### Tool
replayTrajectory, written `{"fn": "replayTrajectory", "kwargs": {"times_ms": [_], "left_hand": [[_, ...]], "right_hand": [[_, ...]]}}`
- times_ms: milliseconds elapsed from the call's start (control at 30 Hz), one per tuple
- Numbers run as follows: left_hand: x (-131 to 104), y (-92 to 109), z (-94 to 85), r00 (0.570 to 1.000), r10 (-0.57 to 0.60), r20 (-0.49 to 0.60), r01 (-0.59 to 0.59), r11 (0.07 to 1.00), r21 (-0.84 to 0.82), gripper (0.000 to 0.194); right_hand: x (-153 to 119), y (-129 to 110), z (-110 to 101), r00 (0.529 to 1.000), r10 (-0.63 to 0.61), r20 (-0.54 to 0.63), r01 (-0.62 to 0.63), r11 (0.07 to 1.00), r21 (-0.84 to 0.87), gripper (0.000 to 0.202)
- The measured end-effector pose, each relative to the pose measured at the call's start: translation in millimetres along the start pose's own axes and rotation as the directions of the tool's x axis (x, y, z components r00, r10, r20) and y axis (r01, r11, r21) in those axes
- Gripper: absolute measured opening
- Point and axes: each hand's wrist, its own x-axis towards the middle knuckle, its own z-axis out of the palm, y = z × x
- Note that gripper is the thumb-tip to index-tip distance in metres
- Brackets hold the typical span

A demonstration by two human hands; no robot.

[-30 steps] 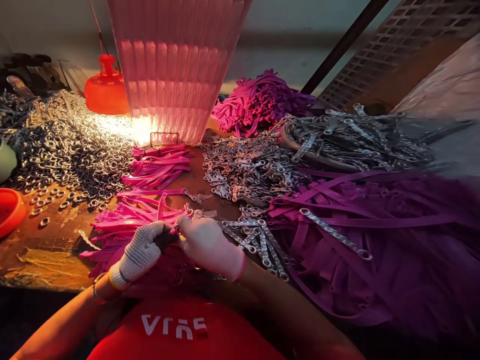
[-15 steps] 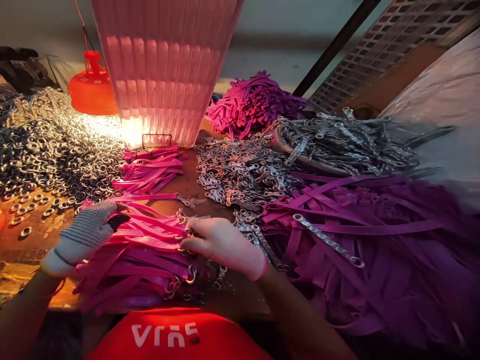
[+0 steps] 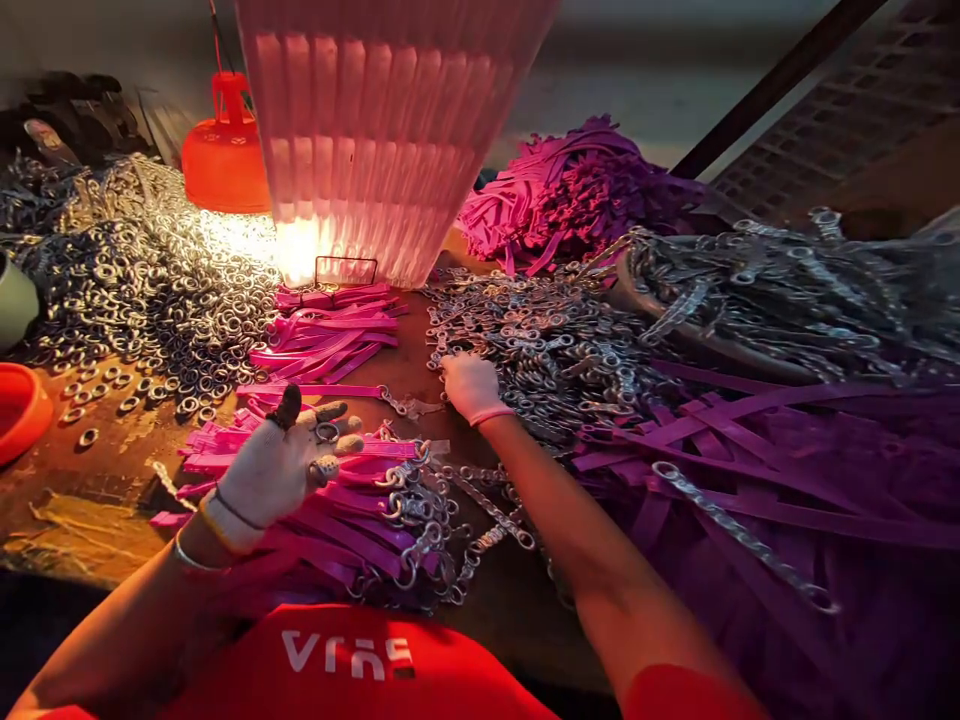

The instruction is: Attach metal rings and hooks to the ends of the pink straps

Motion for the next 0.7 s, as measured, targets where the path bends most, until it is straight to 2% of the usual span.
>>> {"fn": "replayTrajectory", "kwargs": {"times_ms": [100, 133, 200, 267, 333, 367, 433, 533, 600, 633, 700], "left_hand": [[-5.2, -7.7, -3.9, 0.996, -0.094, 0.009, 0.094, 0.979, -0.179, 0.049], [-6.5, -11.4, -5.9, 0.996, -0.087, -0.008, 0.085, 0.981, -0.175, 0.042], [-8.8, -19.9, -9.4, 0.999, -0.009, -0.036, 0.006, 0.997, -0.082, 0.039], [-11.6, -28.0, -11.6, 0.992, 0.128, -0.009, -0.127, 0.991, 0.052, 0.049], [-15.3, -34.4, -11.5, 0.963, 0.265, 0.049, -0.270, 0.951, 0.153, 0.064], [-17.2, -36.8, -10.5, 0.946, 0.316, 0.073, -0.325, 0.929, 0.180, 0.071], [-20.5, -40.5, -6.4, 0.931, 0.354, 0.090, -0.366, 0.907, 0.207, 0.075], [-23.5, -45.0, 2.9, 0.928, 0.367, 0.062, -0.372, 0.905, 0.206, 0.062], [-25.8, -47.1, 9.4, 0.932, 0.362, 0.037, -0.362, 0.911, 0.198, 0.045], [-28.0, -47.6, 12.4, 0.935, 0.352, 0.037, -0.352, 0.916, 0.193, 0.038], [-35.0, -46.8, 17.7, 0.937, 0.347, 0.036, -0.346, 0.912, 0.220, 0.027]], "right_hand": [[-16.3, 1.3, -9.4, 0.999, -0.007, -0.048, 0.008, 1.000, 0.022, 0.033], [-25.0, -1.1, -15.0, 0.997, -0.019, -0.068, 0.021, 0.999, 0.036, 0.035], [-48.2, -12.5, -28.6, 0.991, -0.075, -0.107, 0.083, 0.994, 0.076, 0.038], [-77.8, -31.9, -43.7, 0.965, -0.193, -0.178, 0.218, 0.966, 0.136, 0.037], [-109.6, -56.1, -58.0, 0.875, -0.365, -0.319, 0.433, 0.883, 0.179, 0.035], [-124.2, -68.4, -64.1, 0.824, -0.441, -0.357, 0.515, 0.845, 0.145, 0.033], [-147.5, -89.9, -73.0, 0.720, -0.586, -0.372, 0.636, 0.772, 0.014, 0.028], [-164.4, -108.3, -78.3, 0.596, -0.725, -0.345, 0.720, 0.673, -0.172, 0.027], [-166.7, -110.8, -78.9, 0.541, -0.762, -0.356, 0.733, 0.635, -0.245, 0.029], [-166.8, -110.1, -79.2, 0.532, -0.760, -0.372, 0.726, 0.636, -0.261, 0.029], [-167.0, -107.2, -80.6, 0.555, -0.719, -0.418, 0.696, 0.677, -0.241, 0.027]]}}
